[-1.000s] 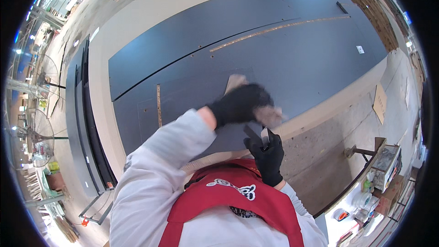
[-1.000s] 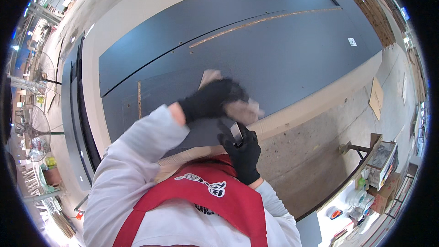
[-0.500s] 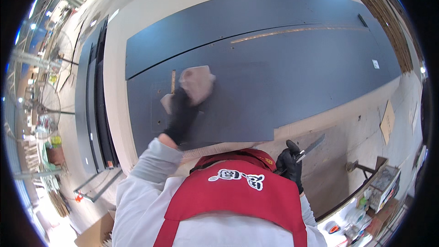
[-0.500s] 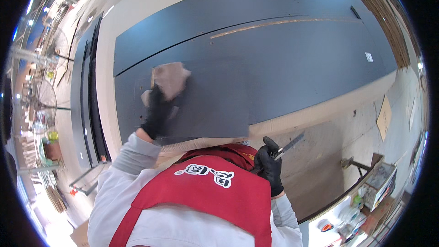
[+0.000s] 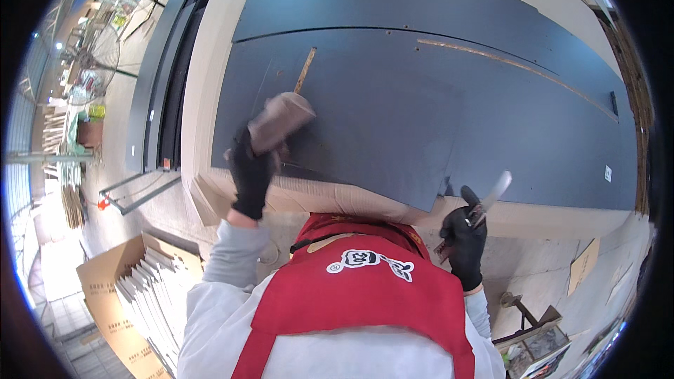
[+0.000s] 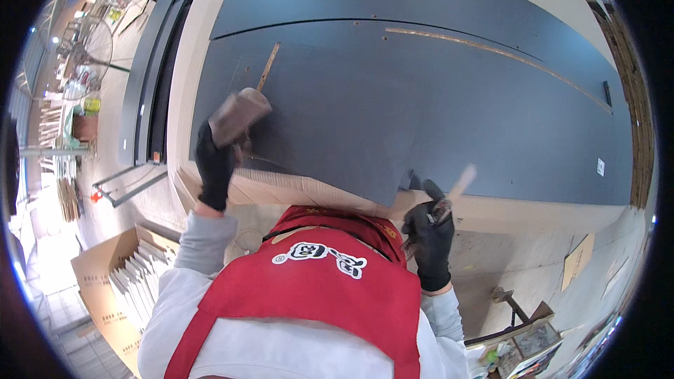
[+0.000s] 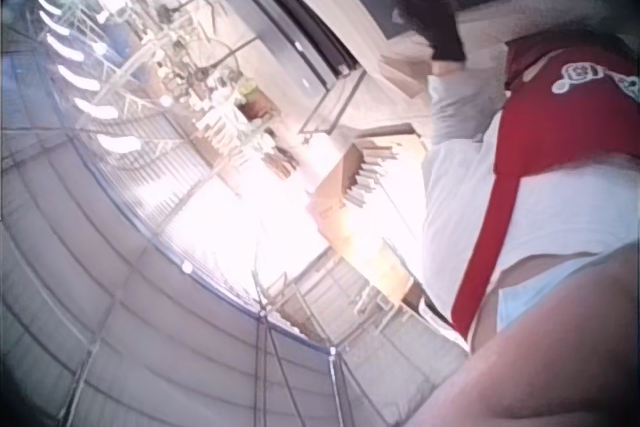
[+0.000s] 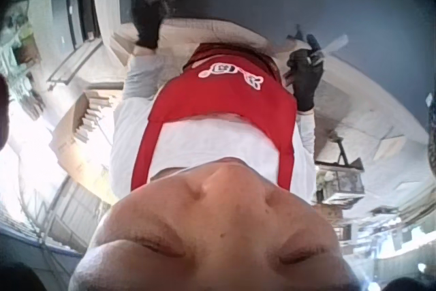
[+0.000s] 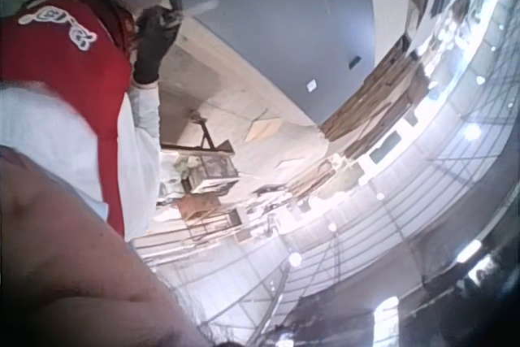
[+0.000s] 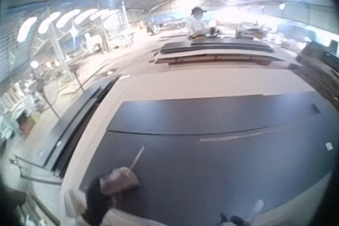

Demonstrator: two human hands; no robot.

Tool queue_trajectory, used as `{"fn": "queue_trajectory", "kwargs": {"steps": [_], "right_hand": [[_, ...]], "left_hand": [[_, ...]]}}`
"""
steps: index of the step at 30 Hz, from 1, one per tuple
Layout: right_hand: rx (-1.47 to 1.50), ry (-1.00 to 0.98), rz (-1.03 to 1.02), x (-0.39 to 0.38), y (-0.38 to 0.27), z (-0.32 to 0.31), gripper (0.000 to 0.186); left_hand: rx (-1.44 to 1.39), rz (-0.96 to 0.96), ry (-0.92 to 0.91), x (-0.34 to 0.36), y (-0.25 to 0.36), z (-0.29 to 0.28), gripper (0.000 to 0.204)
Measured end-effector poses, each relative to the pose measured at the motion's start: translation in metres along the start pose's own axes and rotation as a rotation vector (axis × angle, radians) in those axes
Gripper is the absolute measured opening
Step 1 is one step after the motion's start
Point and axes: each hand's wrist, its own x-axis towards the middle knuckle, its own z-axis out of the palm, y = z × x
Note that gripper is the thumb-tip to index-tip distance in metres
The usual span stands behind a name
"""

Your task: The person uses a utility knife and a ruler to cut dark gray panels on a workbench. They repeatedly measure, score, and wipe the panels, then stack the cut pieces.

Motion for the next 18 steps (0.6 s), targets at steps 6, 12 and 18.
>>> {"fn": "queue_trajectory", "kwargs": {"steps": [6,12,18], "right_hand": [[-0.406,0.043,-0.09,0.013,0.013,0.012,0.039],[-0.216,-0.05,0.081,-0.007,0.005,-0.002,0.017],[-0.468,-0.719,0.283,-0.064,0.043,-0.011,0.033]], "left_hand": [[0.212,-0.044,0.019,-0.009,0.002,0.006,0.042],[-0.34,0.017,-0.053,0.021,0.029,-0.021,0.03],[0.012,0.81,-0.204,0.094,0.047,0.038,0.047]]}}
